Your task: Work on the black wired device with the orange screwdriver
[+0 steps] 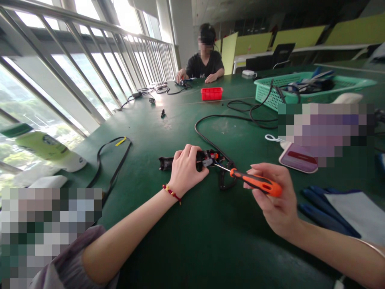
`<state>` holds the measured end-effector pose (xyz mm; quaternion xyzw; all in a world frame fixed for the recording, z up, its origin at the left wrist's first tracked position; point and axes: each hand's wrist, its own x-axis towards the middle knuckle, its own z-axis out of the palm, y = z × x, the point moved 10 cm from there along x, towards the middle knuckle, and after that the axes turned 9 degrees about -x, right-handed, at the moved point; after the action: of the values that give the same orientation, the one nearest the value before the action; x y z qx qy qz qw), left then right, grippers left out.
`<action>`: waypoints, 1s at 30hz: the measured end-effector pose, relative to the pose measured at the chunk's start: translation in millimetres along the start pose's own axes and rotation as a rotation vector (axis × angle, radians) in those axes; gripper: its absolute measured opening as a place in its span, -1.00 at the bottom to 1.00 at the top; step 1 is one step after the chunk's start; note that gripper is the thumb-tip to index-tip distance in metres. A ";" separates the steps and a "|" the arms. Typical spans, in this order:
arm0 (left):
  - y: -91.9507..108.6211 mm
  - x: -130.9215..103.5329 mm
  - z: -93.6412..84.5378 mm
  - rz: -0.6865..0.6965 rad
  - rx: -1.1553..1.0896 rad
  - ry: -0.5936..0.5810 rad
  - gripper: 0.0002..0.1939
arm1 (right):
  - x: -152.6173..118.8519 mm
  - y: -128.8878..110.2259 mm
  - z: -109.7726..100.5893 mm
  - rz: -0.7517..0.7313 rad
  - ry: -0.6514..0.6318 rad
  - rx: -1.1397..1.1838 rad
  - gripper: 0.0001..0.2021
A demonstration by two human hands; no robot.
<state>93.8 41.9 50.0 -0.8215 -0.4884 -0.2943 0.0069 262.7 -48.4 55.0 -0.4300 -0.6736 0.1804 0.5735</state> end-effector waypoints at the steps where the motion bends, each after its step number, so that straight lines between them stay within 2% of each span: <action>1: 0.4 0.0 -0.2 0.002 0.003 0.002 -0.61 | -0.2 -0.2 -1.6 -0.003 0.017 -0.005 -0.67; 7: 0.7 -0.5 -2.8 -0.013 -0.003 0.014 -0.62 | -1.8 1.7 10.5 0.007 -0.105 0.074 -0.72; 13: -1.1 -1.1 -4.4 -0.036 -0.027 0.029 -0.62 | -1.3 -0.9 -0.3 -0.019 -0.002 0.026 -0.65; 17: -0.4 -1.1 -2.5 -0.012 -0.021 0.022 -0.51 | -2.2 1.1 11.8 0.007 -0.131 0.028 -0.73; 19: 0.5 -1.1 -1.0 0.009 -0.012 0.013 -0.46 | -2.5 5.4 14.4 0.037 -0.154 0.046 -0.79; 25: 1.6 -1.3 -0.2 0.027 -0.014 -0.007 -0.54 | -0.6 7.8 -1.1 0.026 0.016 0.022 -0.72; 30: 5.0 -1.1 -2.7 0.044 0.001 -0.005 -0.58 | -2.7 5.5 16.2 0.049 -0.163 0.069 -0.79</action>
<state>96.2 37.6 53.0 -0.8326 -0.4706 -0.2917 0.0127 249.7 -43.3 44.8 -0.4102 -0.7008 0.2516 0.5266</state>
